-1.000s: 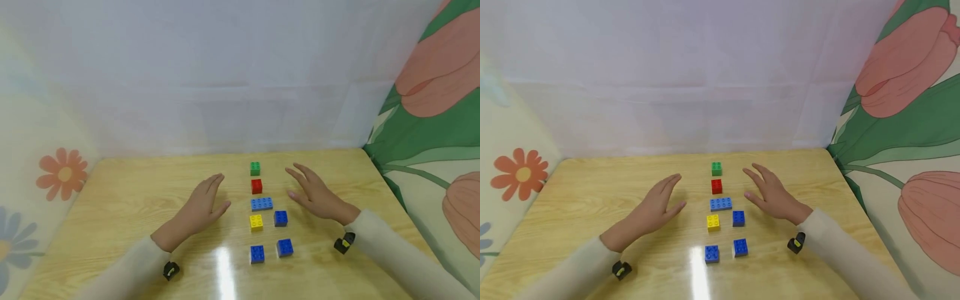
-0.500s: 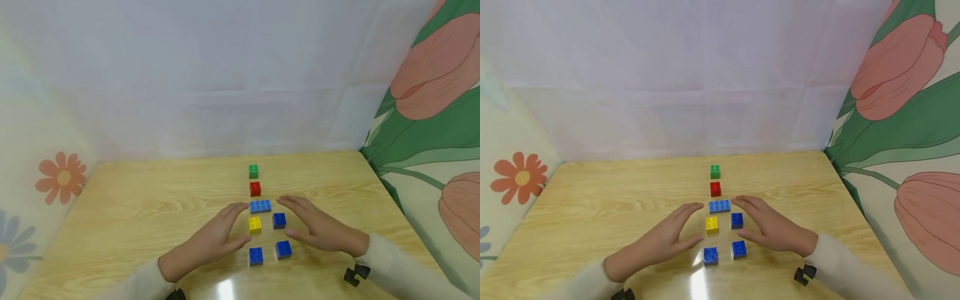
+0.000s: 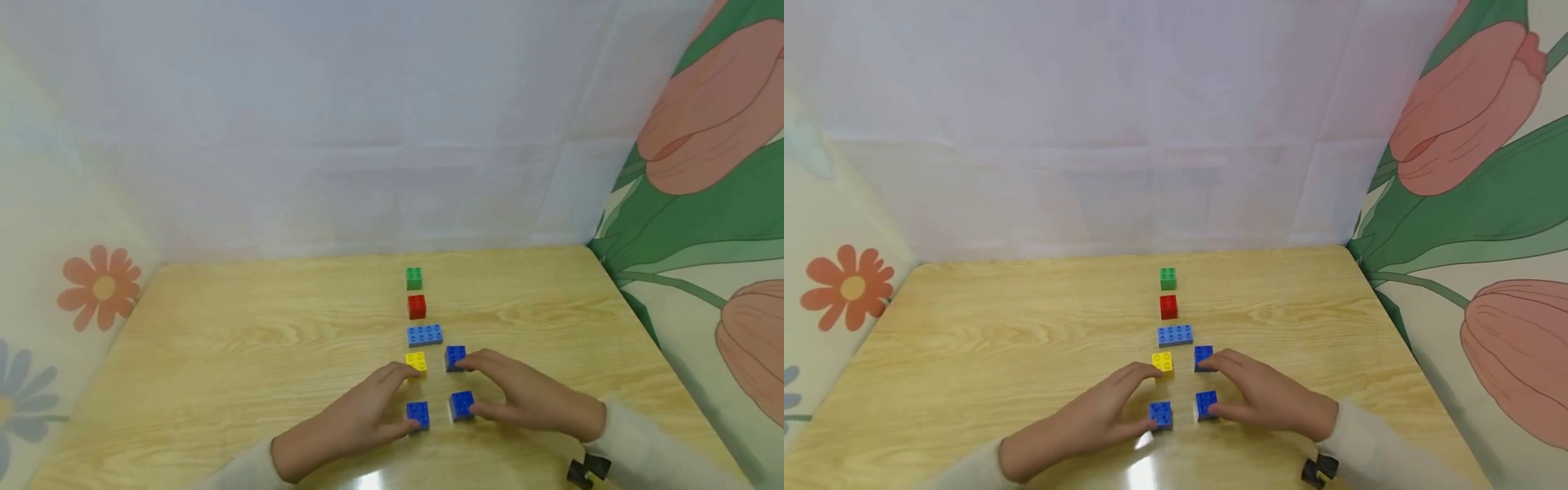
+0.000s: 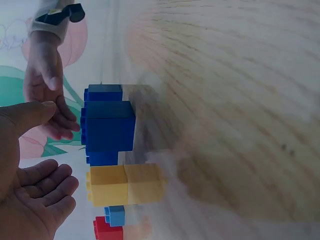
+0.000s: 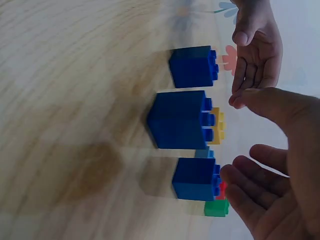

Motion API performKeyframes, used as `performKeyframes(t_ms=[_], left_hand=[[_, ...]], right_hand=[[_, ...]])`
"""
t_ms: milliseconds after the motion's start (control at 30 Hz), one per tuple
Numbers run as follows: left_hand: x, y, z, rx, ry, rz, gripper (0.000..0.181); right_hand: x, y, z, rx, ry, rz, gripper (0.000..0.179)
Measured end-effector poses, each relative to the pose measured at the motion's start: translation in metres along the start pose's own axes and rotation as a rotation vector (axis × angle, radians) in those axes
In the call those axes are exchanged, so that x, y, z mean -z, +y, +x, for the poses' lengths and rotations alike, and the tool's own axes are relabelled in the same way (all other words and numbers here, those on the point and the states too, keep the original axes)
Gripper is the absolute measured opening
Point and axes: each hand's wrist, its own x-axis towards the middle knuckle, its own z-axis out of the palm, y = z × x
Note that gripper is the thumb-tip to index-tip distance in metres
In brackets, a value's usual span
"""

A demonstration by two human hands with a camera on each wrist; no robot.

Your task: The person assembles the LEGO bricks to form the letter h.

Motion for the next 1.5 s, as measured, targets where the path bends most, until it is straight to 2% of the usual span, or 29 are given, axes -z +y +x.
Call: performKeyframes(t_ms=[167,333,500,733,1000,1300,1500], left_hand=[[-0.007,-0.002,-0.001,0.032,-0.041,-0.028,0.063],[-0.015,-0.006,-0.005,0.035,-0.075,-0.011,0.060],[-0.016,-0.008,-0.008,0.039,-0.080,-0.002,0.056],[-0.016,-0.008,-0.005,0.047,-0.058,-0.022,0.045],[-0.016,-0.007,-0.004,0.109,-0.092,-0.065,0.036],[-0.015,-0.006,-0.003,0.141,-0.116,-0.101,0.034],[-0.014,-0.009,-0.002,0.145,-0.132,-0.120,0.033]], right_hand=[[-0.008,0.006,0.002,-0.042,-0.055,0.029,0.060],[-0.014,0.011,0.002,-0.083,-0.097,0.039,0.056],[-0.020,0.013,0.004,-0.107,-0.100,0.045,0.049],[-0.023,0.013,0.005,-0.140,-0.100,0.080,0.039],[-0.023,0.013,0.006,-0.146,-0.102,0.105,0.034],[-0.025,0.013,0.005,-0.105,-0.075,0.141,0.033],[-0.024,0.012,0.004,-0.022,0.008,0.142,0.033]])
